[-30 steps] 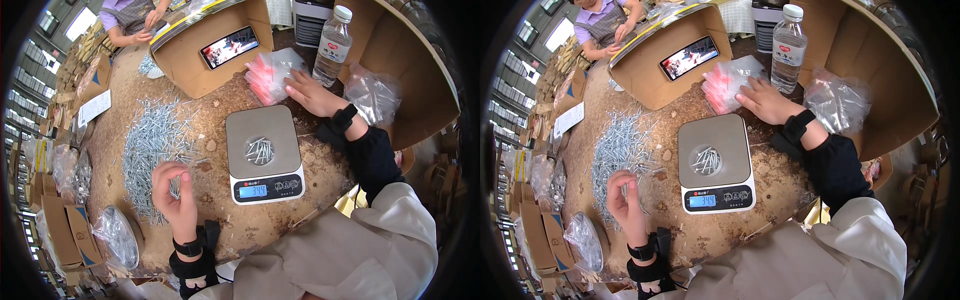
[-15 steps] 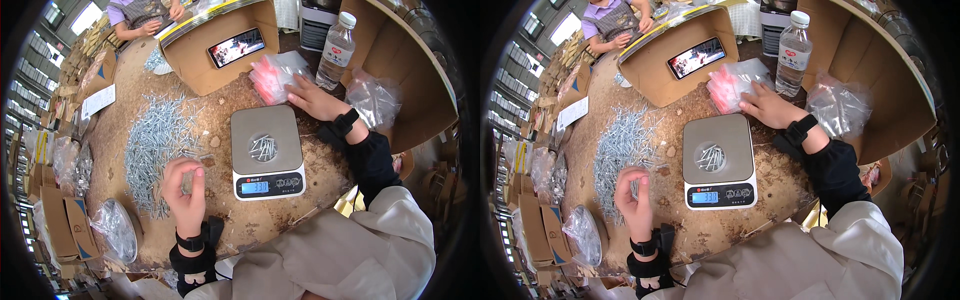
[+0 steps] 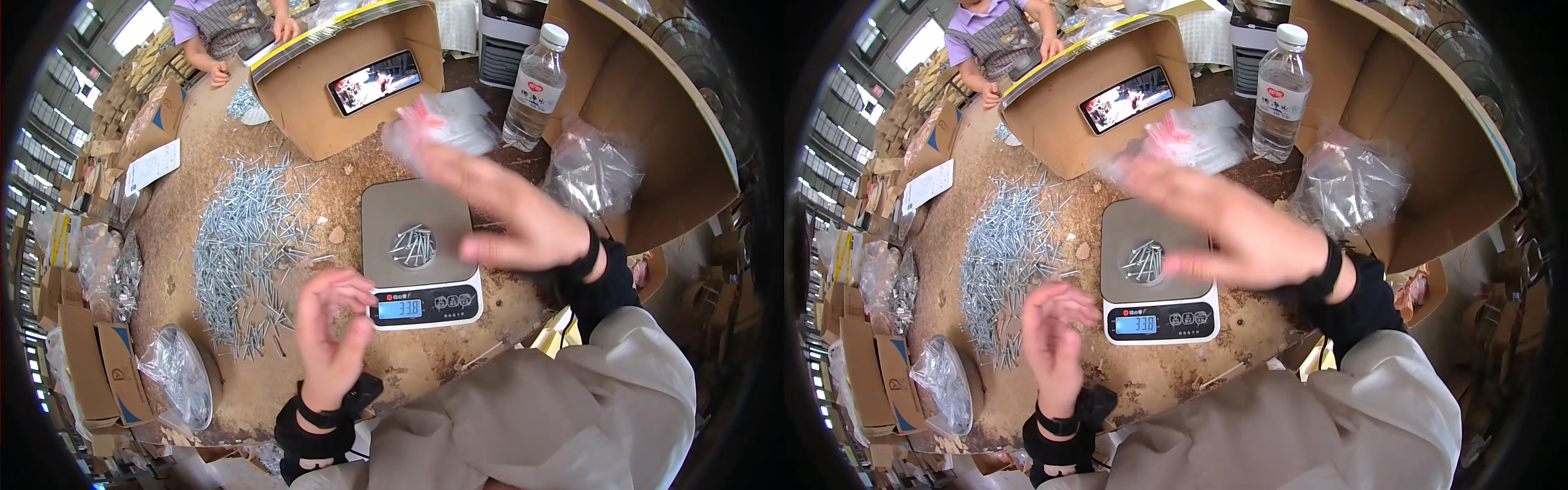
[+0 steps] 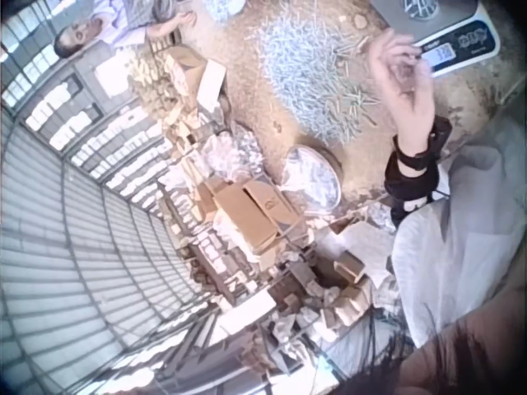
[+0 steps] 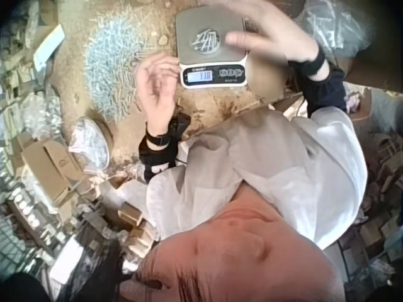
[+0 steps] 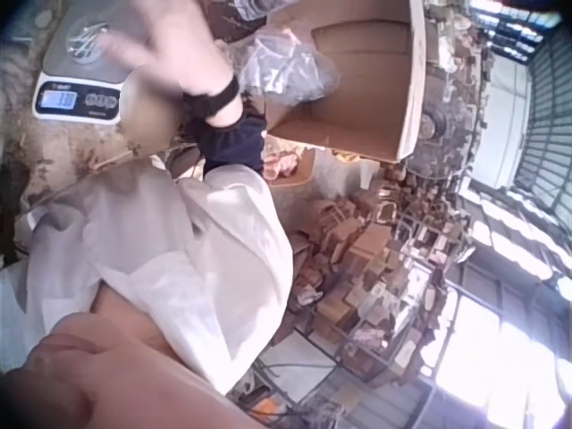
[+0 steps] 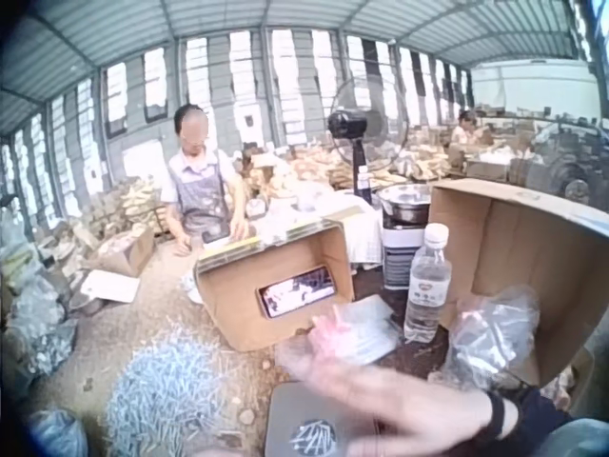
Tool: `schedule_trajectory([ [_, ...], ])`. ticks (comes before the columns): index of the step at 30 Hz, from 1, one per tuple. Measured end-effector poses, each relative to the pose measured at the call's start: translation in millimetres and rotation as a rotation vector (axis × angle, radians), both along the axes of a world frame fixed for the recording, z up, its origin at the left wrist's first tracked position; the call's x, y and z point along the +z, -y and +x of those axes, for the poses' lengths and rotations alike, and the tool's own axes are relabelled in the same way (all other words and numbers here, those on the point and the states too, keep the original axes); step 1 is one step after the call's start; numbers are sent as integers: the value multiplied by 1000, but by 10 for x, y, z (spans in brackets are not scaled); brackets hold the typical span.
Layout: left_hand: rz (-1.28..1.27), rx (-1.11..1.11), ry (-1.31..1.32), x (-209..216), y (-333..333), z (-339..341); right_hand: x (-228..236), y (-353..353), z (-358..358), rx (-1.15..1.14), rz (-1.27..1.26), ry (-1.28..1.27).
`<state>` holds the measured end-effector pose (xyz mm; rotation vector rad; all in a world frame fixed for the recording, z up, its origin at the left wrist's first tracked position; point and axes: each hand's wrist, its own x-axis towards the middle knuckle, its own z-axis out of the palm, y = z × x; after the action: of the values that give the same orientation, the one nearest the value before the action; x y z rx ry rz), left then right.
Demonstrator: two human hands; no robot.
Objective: The person weighs small metal nails on a digital scale, placing them into clear plastic bags. They repeatedly pick up nails from a pile on the table, place them on the scale, and then transfer them into bags. The person also handles a smartphone propped up on a cardboard box, which displays a video.
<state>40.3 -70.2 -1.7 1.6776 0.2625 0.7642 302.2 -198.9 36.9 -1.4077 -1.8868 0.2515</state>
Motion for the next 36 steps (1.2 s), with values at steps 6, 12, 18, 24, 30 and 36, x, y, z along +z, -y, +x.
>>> schedule_trajectory([
  [6,-117,45,44,-48,328,13,-177,145,-651,132,148,409],
  [12,-42,202,-46,-93,237,9,-177,148,-641,58,86,313],
  [18,93,142,85,-166,164,-23,-241,126,-584,127,293,201],
  [24,564,-152,-38,41,76,9,-202,117,-603,154,562,15],
  [30,403,-534,1,53,287,25,-259,135,-657,390,548,0],
  [36,-79,-728,-111,17,308,25,-257,204,-653,401,505,51],
])
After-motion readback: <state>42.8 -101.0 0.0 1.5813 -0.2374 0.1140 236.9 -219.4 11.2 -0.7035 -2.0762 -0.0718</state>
